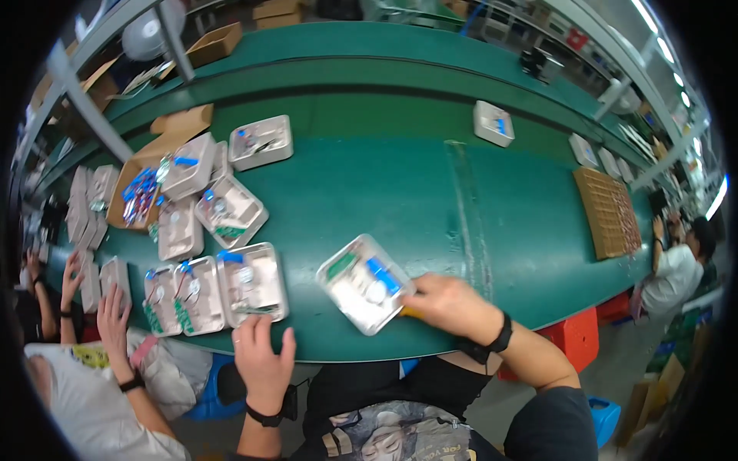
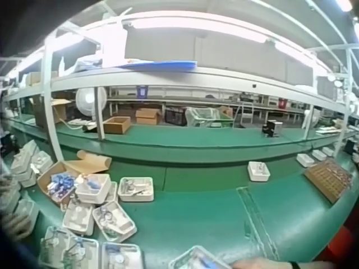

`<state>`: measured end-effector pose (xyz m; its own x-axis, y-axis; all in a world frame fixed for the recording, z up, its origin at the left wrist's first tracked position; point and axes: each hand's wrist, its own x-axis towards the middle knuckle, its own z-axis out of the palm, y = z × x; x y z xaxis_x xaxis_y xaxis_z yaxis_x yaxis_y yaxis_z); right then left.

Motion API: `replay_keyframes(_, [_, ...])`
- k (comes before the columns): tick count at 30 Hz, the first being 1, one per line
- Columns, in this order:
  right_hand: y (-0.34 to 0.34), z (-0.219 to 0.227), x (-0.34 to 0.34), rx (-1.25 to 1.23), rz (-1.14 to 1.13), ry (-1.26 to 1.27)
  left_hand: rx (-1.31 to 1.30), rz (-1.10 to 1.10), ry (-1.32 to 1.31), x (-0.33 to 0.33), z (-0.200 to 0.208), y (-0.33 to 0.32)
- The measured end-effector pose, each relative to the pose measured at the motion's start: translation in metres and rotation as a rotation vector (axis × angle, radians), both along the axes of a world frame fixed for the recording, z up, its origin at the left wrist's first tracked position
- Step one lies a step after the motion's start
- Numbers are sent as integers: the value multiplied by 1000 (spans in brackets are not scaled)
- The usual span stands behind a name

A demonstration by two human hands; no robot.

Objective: The person assembles electronic devices by placing a circuit board and a battery into a plastic housing, using a yellow tool to secure the components, and setting the unit aside to repeat the process.

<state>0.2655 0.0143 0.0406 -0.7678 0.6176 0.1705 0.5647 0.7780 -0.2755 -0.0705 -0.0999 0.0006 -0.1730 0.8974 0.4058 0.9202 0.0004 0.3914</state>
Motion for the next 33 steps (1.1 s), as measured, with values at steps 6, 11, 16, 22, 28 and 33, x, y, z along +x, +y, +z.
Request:
replay_keyframes(6, [115,3,-1,126,-173,84,76,-318,-153,-18,-9,-10])
replay_keyframes(11, [224,-10,-4,236,-352,60,91,-336,-161,-25,5,-6])
replay_keyframes(16, [293,-14,13,310,-551,-1,70,-287,-207,-17,11,15])
replay_keyframes(22, [234,-20,-21,327,-551,132,-29,-188,-243,-16,16,40])
replay_keyframes(28, [55,4,-59,-184,319,250,-17,-267,-356,6,6,61])
replay_keyframes(33, [36,-5,-35,-179,297,350,-49,-255,-556,38,15,72])
